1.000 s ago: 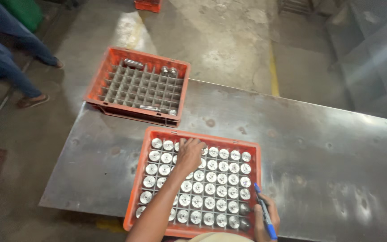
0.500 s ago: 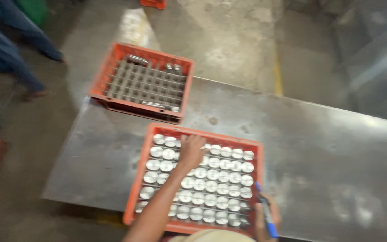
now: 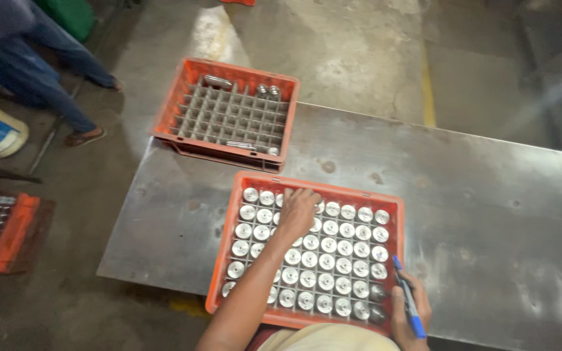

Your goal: The person repeatedly picks small cylindrical metal parts from an orange crate, marks each with a blue marker, and returns them to the crate. The process is repeated for many parts in a consistent sequence.

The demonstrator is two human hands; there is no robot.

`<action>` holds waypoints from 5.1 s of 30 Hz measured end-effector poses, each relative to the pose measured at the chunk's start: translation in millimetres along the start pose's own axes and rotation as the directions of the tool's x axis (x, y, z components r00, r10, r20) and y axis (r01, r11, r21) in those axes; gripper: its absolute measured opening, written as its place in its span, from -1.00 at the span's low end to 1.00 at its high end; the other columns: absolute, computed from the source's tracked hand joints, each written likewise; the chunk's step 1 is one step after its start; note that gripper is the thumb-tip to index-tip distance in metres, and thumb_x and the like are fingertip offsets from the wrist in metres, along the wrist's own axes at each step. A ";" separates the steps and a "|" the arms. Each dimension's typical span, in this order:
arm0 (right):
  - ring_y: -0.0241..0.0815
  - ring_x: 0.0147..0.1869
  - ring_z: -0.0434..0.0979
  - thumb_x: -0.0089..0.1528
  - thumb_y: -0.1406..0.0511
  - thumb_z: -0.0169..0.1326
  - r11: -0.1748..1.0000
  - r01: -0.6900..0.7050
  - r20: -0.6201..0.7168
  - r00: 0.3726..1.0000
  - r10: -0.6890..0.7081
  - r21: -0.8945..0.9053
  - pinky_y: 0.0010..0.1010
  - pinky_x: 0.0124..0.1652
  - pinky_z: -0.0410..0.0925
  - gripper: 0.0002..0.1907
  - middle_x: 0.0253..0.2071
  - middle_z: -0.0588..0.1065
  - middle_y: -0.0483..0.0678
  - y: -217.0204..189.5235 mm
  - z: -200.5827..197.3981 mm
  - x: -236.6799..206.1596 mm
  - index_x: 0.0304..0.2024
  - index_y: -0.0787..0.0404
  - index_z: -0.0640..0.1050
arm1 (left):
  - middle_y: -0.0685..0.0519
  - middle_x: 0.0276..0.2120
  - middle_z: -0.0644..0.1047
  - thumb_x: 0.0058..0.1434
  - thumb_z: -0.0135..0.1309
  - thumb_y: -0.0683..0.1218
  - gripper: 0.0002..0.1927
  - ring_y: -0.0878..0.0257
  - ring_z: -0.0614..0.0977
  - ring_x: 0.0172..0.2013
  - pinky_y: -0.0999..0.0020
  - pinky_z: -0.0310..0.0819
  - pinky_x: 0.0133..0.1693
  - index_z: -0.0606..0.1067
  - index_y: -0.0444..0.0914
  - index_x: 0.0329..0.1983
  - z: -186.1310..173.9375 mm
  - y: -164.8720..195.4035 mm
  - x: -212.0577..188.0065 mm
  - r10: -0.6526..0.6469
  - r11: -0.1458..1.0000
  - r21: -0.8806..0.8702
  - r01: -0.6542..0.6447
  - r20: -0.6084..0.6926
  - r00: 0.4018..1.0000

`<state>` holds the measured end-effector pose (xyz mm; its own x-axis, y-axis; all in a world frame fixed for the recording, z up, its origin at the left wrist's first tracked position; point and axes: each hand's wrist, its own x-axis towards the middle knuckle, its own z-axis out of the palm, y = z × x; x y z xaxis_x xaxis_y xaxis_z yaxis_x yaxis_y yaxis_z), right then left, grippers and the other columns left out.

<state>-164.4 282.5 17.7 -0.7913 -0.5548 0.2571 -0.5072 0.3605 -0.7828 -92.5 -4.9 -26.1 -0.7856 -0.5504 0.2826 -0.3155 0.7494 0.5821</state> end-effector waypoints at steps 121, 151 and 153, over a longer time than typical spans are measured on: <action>-0.06 -0.30 0.60 0.19 0.39 0.12 0.848 0.368 0.259 0.838 -0.480 0.381 -0.28 -0.27 0.43 -0.82 -0.35 0.57 0.06 -40.4 23.7 1.0 -0.17 0.35 0.60 | -0.15 -0.36 0.57 0.31 -0.07 -0.01 -0.71 0.12 0.65 -0.46 0.24 0.59 -0.37 0.36 -0.28 -0.01 6.7 45.0 -84.1 -0.253 -0.314 -0.852 0.419 0.500 0.828; -0.19 -0.26 0.65 0.28 0.36 0.11 0.927 0.135 0.202 0.955 -0.216 0.351 -0.42 -0.29 0.45 -0.78 -0.20 0.61 0.10 -28.3 16.1 1.8 -0.05 0.33 0.59 | 0.00 -0.15 0.56 0.26 0.03 -0.10 -0.64 0.19 0.62 -0.22 0.29 0.49 -0.27 0.33 -0.15 0.11 -32.5 13.3 -100.3 -0.539 -0.092 -0.881 0.464 0.436 0.720; -0.17 -0.24 0.64 0.28 0.37 0.11 0.913 0.172 0.218 0.939 -0.265 0.369 -0.40 -0.28 0.45 -0.78 -0.21 0.60 0.09 -29.3 20.5 -0.1 -0.04 0.35 0.58 | -0.03 -0.16 0.56 0.40 -0.03 -0.08 -0.73 0.18 0.60 -0.25 0.32 0.46 -0.31 0.34 -0.22 0.12 -8.3 14.2 -109.8 -0.544 -0.144 -0.863 0.484 0.477 0.690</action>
<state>-142.4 256.7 29.0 -0.5342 -0.7803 0.3252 -0.4729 -0.0430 -0.8801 -6.2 63.1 -42.5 -0.6246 -0.6118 -0.4853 0.1250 -0.6918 0.7112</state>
